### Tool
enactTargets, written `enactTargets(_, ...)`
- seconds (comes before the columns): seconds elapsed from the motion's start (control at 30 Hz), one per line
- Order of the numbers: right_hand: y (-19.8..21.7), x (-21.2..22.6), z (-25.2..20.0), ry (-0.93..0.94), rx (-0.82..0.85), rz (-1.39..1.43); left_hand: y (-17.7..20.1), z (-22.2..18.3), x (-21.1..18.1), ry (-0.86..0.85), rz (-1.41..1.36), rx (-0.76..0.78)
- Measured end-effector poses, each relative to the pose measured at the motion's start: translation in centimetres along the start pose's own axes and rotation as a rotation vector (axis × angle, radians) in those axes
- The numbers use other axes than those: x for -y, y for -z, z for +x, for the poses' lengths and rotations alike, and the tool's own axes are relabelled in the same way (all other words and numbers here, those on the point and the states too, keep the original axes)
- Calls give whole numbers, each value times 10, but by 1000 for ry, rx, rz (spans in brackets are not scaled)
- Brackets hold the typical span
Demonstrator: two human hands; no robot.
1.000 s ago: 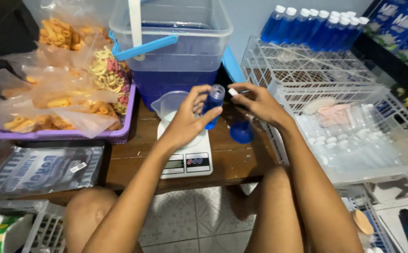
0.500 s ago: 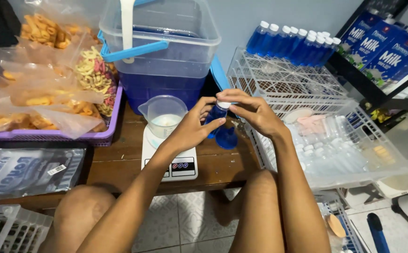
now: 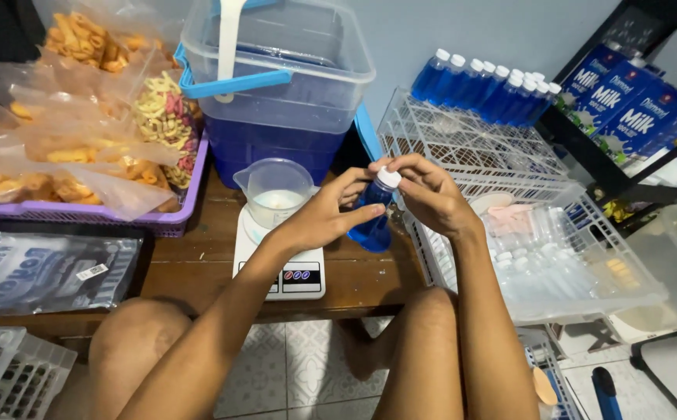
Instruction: The person scoops blue liquid from a large container into a measuring cup on a scale, pours it through a funnel into small bottles, and caps the bottles.
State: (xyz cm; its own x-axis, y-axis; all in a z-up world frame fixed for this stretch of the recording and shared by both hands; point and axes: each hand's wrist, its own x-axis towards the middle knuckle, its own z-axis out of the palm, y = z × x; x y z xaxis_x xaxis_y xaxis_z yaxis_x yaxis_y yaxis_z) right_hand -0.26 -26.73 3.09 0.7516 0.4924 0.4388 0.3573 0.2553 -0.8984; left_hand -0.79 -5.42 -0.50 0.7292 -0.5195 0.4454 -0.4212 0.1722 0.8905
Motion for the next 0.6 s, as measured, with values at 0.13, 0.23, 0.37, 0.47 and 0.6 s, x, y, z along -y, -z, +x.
enactTargets(0.13, 9, -7, 2, 11, -4, -33, 1, -2, -3, -14, 10, -8)
enactTargets(0.23, 23, -20, 4, 34, -47, -82, 1, -2, -5, -30, 51, -27)
enactTargets(0.37, 7, -14, 9, 71, -80, -173, 2, -3, -6, -26, 94, -99)
enactTargets(0.47, -6, -5, 9, 87, -66, -164, 3, -3, -3, -28, 82, -83)
enactTargets(0.6, 0, -3, 6, 71, -26, -38, -2, -6, -12, -8, 3, -4)
